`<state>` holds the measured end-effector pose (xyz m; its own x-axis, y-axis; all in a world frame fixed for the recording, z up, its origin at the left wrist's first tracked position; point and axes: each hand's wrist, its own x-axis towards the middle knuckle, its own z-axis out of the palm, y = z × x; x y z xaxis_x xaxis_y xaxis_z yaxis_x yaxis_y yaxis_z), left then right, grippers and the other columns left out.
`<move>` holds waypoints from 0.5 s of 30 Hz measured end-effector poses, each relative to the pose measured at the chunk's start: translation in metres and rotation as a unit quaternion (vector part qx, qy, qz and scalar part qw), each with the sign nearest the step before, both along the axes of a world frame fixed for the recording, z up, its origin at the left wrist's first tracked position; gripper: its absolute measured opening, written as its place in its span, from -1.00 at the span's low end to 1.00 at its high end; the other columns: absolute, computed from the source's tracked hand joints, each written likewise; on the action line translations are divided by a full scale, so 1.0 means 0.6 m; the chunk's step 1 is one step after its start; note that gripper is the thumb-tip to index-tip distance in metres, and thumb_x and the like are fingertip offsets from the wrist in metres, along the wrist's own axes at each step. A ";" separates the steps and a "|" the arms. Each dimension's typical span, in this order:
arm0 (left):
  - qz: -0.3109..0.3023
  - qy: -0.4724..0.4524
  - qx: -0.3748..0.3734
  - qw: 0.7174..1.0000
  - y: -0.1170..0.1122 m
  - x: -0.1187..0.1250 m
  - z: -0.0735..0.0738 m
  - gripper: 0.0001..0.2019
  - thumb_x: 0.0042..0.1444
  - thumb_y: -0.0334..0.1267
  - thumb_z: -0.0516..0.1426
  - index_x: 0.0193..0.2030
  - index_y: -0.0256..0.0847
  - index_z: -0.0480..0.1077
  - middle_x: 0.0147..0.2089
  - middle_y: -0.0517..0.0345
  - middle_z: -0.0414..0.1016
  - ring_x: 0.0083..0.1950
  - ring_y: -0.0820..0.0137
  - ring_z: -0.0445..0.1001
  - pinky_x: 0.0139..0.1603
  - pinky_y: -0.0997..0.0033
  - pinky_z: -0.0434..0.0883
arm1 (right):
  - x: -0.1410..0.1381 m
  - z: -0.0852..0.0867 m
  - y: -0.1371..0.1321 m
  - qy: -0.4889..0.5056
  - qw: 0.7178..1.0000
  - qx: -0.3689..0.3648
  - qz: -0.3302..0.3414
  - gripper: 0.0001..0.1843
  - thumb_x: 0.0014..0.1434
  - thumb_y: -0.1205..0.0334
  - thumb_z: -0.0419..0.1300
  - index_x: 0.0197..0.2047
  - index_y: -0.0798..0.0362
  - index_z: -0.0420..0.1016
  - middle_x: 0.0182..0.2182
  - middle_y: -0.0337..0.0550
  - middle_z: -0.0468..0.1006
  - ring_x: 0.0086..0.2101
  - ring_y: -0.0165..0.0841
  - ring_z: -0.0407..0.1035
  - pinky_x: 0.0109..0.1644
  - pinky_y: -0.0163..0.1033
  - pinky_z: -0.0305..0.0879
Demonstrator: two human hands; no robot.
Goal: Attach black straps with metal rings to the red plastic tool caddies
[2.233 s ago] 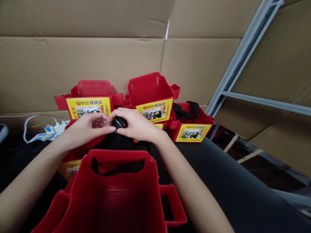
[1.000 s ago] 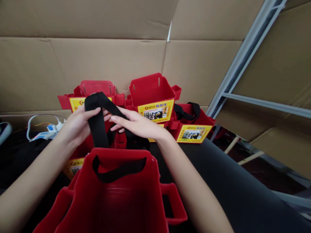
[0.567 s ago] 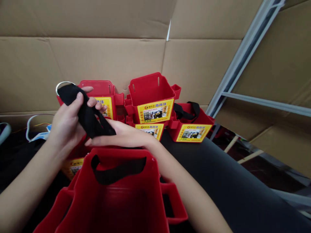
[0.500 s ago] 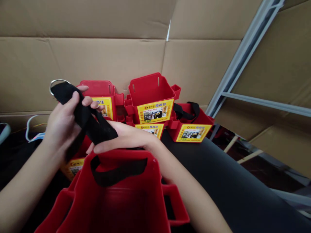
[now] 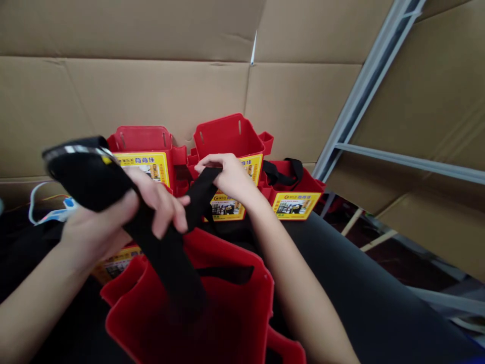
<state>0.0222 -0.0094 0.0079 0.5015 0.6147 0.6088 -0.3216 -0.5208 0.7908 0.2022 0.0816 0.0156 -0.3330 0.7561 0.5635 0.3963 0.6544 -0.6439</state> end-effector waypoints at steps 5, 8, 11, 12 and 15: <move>-0.052 0.374 0.103 0.920 -0.024 0.016 -0.005 -0.78 0.12 -0.51 -0.03 -0.17 -0.17 0.31 -0.14 0.13 0.44 -0.07 0.37 0.41 0.06 0.35 0.33 | -0.006 -0.001 -0.011 -0.006 0.986 -0.088 0.139 -0.76 0.20 0.19 0.02 -0.29 0.15 0.43 -0.47 -0.19 0.48 -0.44 -0.44 0.40 -0.36 -0.32 0.32; -0.061 0.479 0.200 0.852 -0.035 0.018 -0.018 -0.73 0.04 -0.41 0.12 -0.08 -0.17 0.31 -0.04 0.11 0.43 0.05 0.31 0.35 0.12 0.34 0.29 | 0.000 0.004 -0.016 -0.103 0.978 -0.075 0.167 -0.78 0.17 0.36 0.02 -0.18 0.12 0.45 -0.36 -0.18 0.53 -0.34 -0.44 0.43 -0.28 -0.33 0.33; -0.047 0.536 0.203 0.818 -0.040 0.017 -0.042 -0.55 -0.07 -0.26 0.24 0.01 -0.12 0.33 0.07 0.08 0.39 0.11 0.19 0.35 0.11 0.26 0.31 | 0.013 0.019 -0.032 -0.186 0.969 -0.045 0.158 -0.69 0.11 0.44 0.03 -0.11 0.07 0.48 -0.23 -0.19 0.55 -0.25 -0.43 0.43 -0.21 -0.33 0.33; -0.042 0.560 0.187 0.806 -0.040 0.017 -0.051 -0.54 -0.09 -0.27 0.25 0.01 -0.09 0.35 0.09 0.08 0.39 0.09 0.15 0.38 0.04 0.26 0.37 | 0.017 0.026 -0.042 -0.206 0.967 -0.032 0.150 -0.67 0.10 0.45 0.04 -0.11 0.05 0.49 -0.20 -0.21 0.55 -0.23 -0.42 0.43 -0.19 -0.33 0.33; -0.014 0.597 0.134 0.791 -0.038 0.019 -0.066 -0.59 -0.16 -0.39 0.24 -0.09 -0.06 0.46 0.02 0.08 0.48 -0.06 0.10 0.49 -0.22 0.29 0.46 | 0.029 0.044 -0.087 -0.253 0.961 0.025 0.113 -0.66 0.08 0.42 0.09 -0.10 -0.04 0.50 -0.20 -0.26 0.55 -0.25 -0.39 0.44 -0.20 -0.31 0.35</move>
